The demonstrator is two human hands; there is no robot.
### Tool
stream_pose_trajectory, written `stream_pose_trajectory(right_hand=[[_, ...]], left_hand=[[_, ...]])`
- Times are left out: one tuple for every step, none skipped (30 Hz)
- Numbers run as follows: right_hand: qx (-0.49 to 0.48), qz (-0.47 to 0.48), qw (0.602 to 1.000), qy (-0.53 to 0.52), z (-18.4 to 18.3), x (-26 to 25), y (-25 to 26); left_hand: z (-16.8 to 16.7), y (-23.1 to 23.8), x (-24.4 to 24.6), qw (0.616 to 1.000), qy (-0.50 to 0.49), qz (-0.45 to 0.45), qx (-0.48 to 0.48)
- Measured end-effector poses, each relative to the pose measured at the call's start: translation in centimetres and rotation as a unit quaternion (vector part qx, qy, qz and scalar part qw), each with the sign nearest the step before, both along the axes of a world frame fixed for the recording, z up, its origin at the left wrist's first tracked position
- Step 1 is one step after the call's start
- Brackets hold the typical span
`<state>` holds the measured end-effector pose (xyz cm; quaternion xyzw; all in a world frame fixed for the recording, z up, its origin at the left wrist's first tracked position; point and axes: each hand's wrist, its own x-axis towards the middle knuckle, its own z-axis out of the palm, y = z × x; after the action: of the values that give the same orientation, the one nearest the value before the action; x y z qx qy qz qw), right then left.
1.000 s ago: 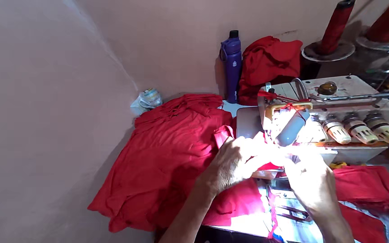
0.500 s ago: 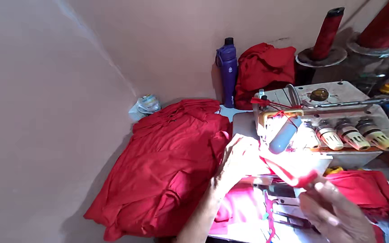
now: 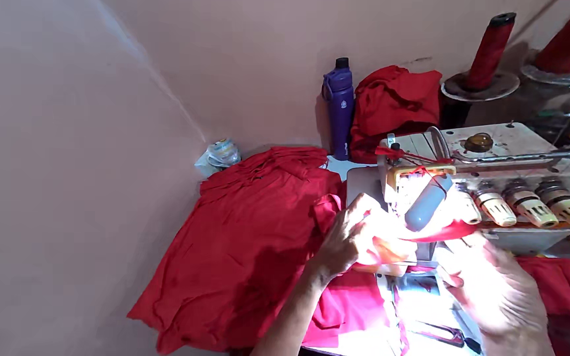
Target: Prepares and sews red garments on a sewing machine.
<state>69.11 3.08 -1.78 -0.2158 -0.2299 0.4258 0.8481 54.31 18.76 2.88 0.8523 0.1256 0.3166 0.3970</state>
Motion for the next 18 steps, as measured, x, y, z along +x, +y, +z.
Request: stream_pose_trajectory(right_hand=[[-0.006,-0.012,1.0,-0.02,0.3,-0.3,0.1],[-0.012,-0.022,0.999,-0.048,0.5,-0.6,0.2],[-0.014,-0.029,0.997,-0.077,0.6,-0.7,0.3],[-0.017,-0.034,0.994,-0.101,0.7,-0.7,0.4],[-0.019,-0.035,0.992,-0.123,0.7,-0.7,0.4],[-0.021,-0.036,0.99,-0.137,0.7,-0.7,0.5],[-0.028,-0.039,0.987,-0.152,0.8,-0.7,0.5],[-0.038,-0.043,0.983,-0.175,1.1,-0.7,0.6],[-0.046,-0.048,0.977,-0.201,1.3,-0.8,0.7],[-0.049,-0.054,0.973,-0.219,1.4,-1.0,0.8],[-0.051,-0.061,0.968,-0.236,1.6,-1.2,0.9],[-0.046,-0.064,0.964,-0.255,1.6,-1.2,0.9],[-0.039,-0.065,0.96,-0.271,1.6,-1.2,0.9],[-0.036,-0.067,0.957,-0.279,1.6,-1.2,0.9],[-0.036,-0.068,0.958,-0.277,1.5,-1.2,0.9],[-0.04,-0.069,0.96,-0.27,1.4,-1.1,0.9],[-0.045,-0.068,0.963,-0.255,1.4,-1.0,0.9],[-0.05,-0.068,0.967,-0.239,1.3,-0.9,0.9]], left_hand=[[0.2,0.1,0.2,0.996,0.029,0.034,0.081],[0.4,0.2,0.4,0.982,0.054,0.066,0.167],[0.7,0.1,0.5,0.965,0.077,0.094,0.233],[1.0,-0.2,0.6,0.95,0.092,0.117,0.273],[1.3,-0.5,0.4,0.943,0.098,0.125,0.292],[1.5,-0.8,0.2,0.942,0.096,0.121,0.298],[1.5,-1.0,0.0,0.943,0.088,0.112,0.3],[1.5,-1.2,-0.3,0.947,0.077,0.096,0.295],[1.6,-1.1,-0.5,0.953,0.067,0.076,0.286],[1.6,-1.0,-0.6,0.96,0.064,0.055,0.266],[1.5,-0.7,-0.7,0.968,0.057,0.037,0.243],[1.3,-0.4,-0.7,0.972,0.052,0.027,0.226],[1.1,-0.2,-0.7,0.974,0.051,0.029,0.219],[0.9,-0.1,-0.8,0.971,0.056,0.044,0.227],[0.7,-0.1,-0.9,0.968,0.069,0.061,0.235],[0.5,-0.1,-1.1,0.963,0.081,0.074,0.245],[0.3,-0.1,-1.2,0.96,0.09,0.083,0.253],[0.2,-0.1,-1.4,0.958,0.094,0.085,0.257]])
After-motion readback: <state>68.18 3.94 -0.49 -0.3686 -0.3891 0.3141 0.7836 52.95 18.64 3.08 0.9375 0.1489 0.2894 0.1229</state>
